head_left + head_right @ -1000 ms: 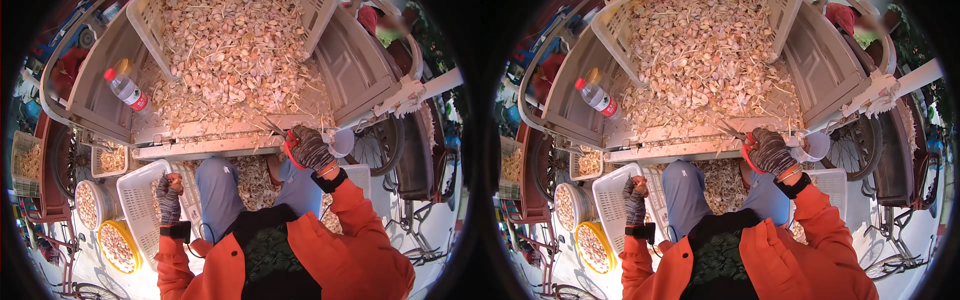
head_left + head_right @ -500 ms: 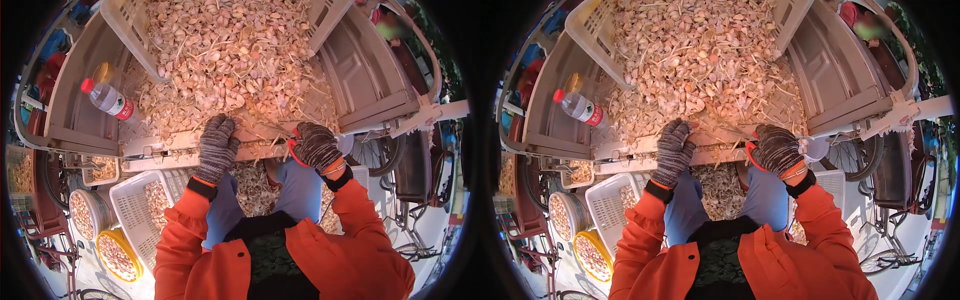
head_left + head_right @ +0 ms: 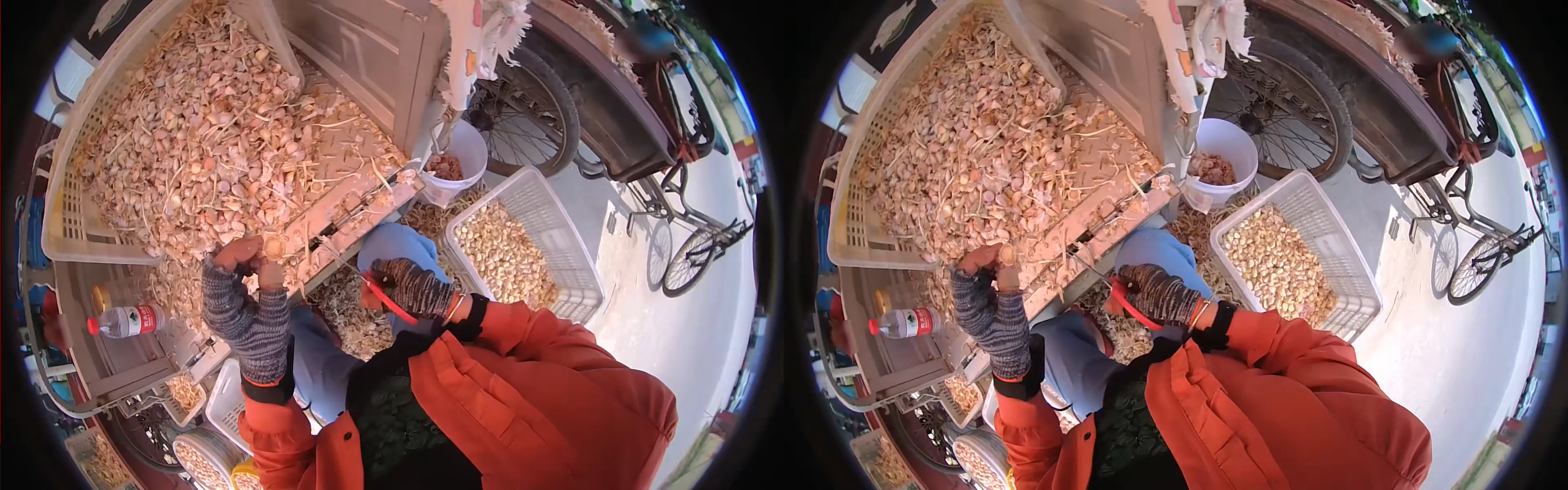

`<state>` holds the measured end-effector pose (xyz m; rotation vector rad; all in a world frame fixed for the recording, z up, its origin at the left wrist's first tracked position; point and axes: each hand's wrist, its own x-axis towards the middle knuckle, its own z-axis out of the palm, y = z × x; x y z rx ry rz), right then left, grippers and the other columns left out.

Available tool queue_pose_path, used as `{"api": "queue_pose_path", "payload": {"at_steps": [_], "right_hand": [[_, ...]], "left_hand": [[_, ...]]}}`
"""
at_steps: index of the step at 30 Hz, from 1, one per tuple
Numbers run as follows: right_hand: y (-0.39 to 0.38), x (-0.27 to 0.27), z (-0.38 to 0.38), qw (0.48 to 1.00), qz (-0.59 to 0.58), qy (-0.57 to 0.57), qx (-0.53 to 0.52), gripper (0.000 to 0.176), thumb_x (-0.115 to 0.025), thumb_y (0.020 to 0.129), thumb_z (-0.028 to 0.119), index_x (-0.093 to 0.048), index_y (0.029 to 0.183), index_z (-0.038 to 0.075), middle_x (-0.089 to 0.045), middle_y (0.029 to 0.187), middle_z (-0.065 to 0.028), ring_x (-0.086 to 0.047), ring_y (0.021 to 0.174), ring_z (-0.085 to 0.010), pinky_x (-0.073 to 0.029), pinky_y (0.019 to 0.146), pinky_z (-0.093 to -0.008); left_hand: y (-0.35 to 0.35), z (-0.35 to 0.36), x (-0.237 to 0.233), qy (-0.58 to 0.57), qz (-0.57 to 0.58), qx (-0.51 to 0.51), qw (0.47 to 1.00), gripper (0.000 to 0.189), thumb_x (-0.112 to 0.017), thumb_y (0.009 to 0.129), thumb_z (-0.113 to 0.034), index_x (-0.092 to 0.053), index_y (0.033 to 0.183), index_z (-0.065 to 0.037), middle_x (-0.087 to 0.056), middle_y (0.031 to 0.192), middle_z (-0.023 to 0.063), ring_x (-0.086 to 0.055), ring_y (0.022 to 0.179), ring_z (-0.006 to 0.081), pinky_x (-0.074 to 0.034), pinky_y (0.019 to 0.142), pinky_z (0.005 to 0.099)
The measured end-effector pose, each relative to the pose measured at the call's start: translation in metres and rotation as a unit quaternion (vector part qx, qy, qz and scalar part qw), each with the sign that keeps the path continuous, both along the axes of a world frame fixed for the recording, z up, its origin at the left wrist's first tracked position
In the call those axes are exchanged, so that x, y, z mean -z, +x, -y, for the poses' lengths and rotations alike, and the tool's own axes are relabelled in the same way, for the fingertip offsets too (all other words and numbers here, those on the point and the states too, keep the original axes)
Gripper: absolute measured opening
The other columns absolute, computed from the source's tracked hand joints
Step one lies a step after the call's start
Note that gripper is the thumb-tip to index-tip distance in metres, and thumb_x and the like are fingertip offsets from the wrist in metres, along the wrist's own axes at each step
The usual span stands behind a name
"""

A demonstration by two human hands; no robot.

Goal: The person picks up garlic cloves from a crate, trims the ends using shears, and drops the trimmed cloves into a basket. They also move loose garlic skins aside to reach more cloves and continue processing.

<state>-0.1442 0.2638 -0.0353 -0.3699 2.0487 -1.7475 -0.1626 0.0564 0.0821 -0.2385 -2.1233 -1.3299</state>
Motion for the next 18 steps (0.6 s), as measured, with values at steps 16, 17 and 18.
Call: {"api": "queue_pose_path", "payload": {"at_steps": [16,17,18], "right_hand": [[0.038,0.043,-0.059,0.997,0.028,-0.045,0.048,0.024,-0.065,0.083,0.015,-0.060,0.099,-0.001,-0.064,0.083,-0.0124,-0.063,0.077,-0.0203,-0.051,0.070,-0.0325],[0.041,0.057,-0.053,0.989,0.050,-0.099,0.097,0.018,-0.062,0.087,0.019,-0.060,0.097,0.004,-0.057,0.075,0.0012,-0.052,0.064,-0.0073,-0.043,0.057,-0.0219],[0.027,0.007,-0.047,0.990,0.122,-0.071,0.032,0.020,-0.066,0.084,0.019,-0.059,0.096,0.004,-0.057,0.076,0.0012,-0.051,0.067,-0.0066,-0.041,0.059,-0.0219]], "left_hand": [[-0.010,-0.091,-0.006,-0.166,-0.019,0.088,0.982,0.038,-0.063,0.078,-0.002,-0.059,0.115,-0.008,-0.061,0.107,0.0156,-0.062,0.096,0.0272,-0.052,0.081,0.0355],[-0.001,-0.058,0.001,-0.148,0.000,0.010,0.989,0.033,-0.062,0.080,-0.003,-0.060,0.113,-0.007,-0.062,0.104,0.0155,-0.063,0.093,0.0253,-0.052,0.079,0.0343],[0.006,-0.027,0.002,-0.147,0.034,-0.058,0.987,0.027,-0.062,0.080,-0.002,-0.062,0.107,-0.006,-0.063,0.099,0.0135,-0.063,0.089,0.0226,-0.051,0.077,0.0314]]}}
